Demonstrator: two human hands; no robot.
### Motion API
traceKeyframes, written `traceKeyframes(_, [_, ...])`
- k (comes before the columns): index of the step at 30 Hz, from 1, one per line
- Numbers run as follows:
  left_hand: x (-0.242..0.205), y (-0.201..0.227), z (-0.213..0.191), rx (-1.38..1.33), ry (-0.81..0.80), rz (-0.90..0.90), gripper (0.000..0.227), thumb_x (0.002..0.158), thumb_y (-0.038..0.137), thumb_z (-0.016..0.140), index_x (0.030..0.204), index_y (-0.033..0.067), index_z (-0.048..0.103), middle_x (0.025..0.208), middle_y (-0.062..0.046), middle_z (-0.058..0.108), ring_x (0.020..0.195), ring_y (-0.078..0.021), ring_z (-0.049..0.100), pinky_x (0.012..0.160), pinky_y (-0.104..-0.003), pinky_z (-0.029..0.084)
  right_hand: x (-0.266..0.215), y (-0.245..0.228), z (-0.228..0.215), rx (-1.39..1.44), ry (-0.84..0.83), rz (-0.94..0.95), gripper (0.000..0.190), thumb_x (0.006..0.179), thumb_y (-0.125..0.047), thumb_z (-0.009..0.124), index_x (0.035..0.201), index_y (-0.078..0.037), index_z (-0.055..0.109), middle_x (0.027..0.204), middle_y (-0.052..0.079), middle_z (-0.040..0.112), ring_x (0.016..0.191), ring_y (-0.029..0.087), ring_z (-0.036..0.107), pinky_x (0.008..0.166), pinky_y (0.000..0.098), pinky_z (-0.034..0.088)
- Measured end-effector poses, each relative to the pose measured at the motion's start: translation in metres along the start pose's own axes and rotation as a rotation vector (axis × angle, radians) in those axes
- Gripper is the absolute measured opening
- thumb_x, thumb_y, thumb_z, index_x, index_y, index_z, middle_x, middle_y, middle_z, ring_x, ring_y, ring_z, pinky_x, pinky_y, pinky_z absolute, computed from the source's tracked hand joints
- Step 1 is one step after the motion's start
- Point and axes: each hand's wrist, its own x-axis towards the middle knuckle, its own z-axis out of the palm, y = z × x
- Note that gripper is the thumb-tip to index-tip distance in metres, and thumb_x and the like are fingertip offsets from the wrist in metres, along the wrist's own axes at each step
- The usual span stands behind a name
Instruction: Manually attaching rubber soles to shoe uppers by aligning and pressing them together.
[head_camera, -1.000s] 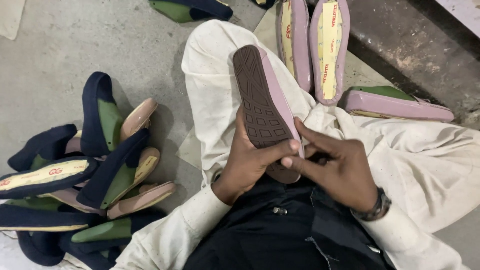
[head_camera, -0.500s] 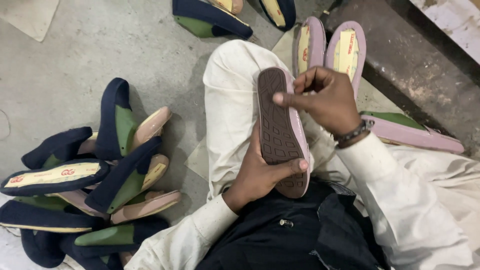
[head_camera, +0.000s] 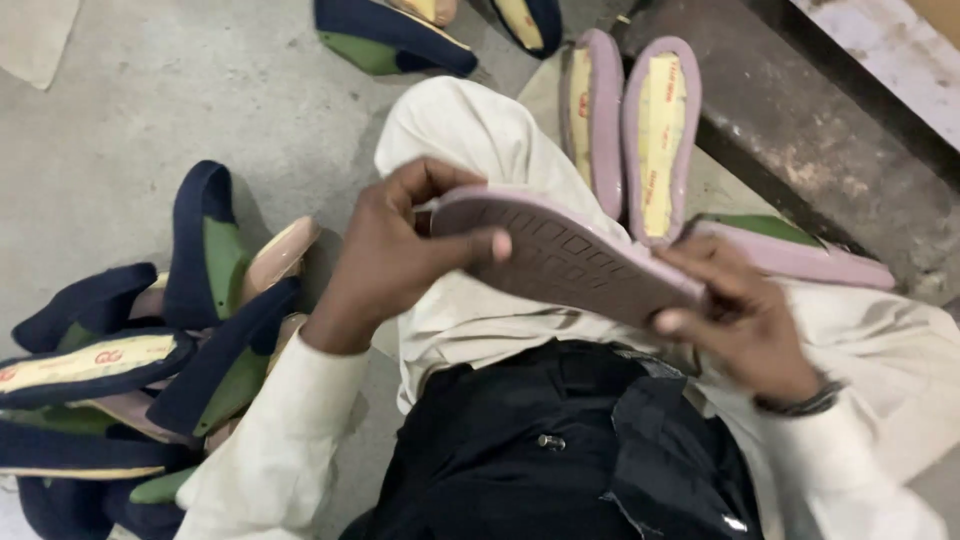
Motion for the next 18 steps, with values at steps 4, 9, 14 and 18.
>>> traceKeyframes(4, [0.032, -0.002, 0.030, 0.066, -0.099, 0.457, 0.052, 0.079, 0.034, 0.083, 0.126, 0.0190, 0.064, 0.110, 0.003, 0.065, 0.096, -0.0101, 0.060, 0.080, -0.027, 0.051, -0.036, -0.004, 0.047, 0.105, 0.247, 0.227, 0.060, 0.077, -0.011, 0.086, 0.135, -0.009, 0.067, 0.115, 0.005, 0.061, 0.104, 0.014, 0.059, 0.066, 0.0189, 0.048])
traceKeyframes(9, [0.043, -0.001, 0.047, 0.314, -0.245, 0.719, 0.083, 0.075, 0.034, 0.094, 0.143, 0.0202, 0.048, 0.136, -0.010, 0.049, 0.130, -0.0290, 0.051, 0.103, -0.042, 0.047, -0.038, -0.013, 0.055, 0.055, 0.307, 0.223, 0.052, 0.076, -0.014, 0.088, 0.125, -0.004, 0.072, 0.114, 0.011, 0.071, 0.101, 0.014, 0.068, 0.055, 0.0174, 0.055])
traceKeyframes(14, [0.044, -0.004, 0.054, 0.361, -0.116, 0.688, 0.070, 0.063, 0.035, 0.099, 0.117, 0.0203, 0.057, 0.113, -0.004, 0.052, 0.104, -0.0213, 0.053, 0.086, -0.034, 0.044, -0.028, 0.002, 0.054, 0.109, 0.349, 0.122, 0.042, 0.073, -0.010, 0.091, 0.112, -0.002, 0.077, 0.090, 0.009, 0.074, 0.083, 0.013, 0.068, 0.077, 0.0230, 0.056])
traceKeyframes(18, [0.037, -0.006, 0.067, 0.348, -0.022, 0.692, 0.067, 0.060, 0.036, 0.099, 0.110, 0.0209, 0.057, 0.107, -0.002, 0.051, 0.095, -0.0185, 0.052, 0.078, -0.032, 0.044, -0.015, -0.010, 0.053, 0.103, 0.389, 0.104, 0.032, 0.070, -0.012, 0.092, 0.098, -0.004, 0.078, 0.102, 0.017, 0.078, 0.105, 0.026, 0.077, 0.088, 0.0307, 0.064])
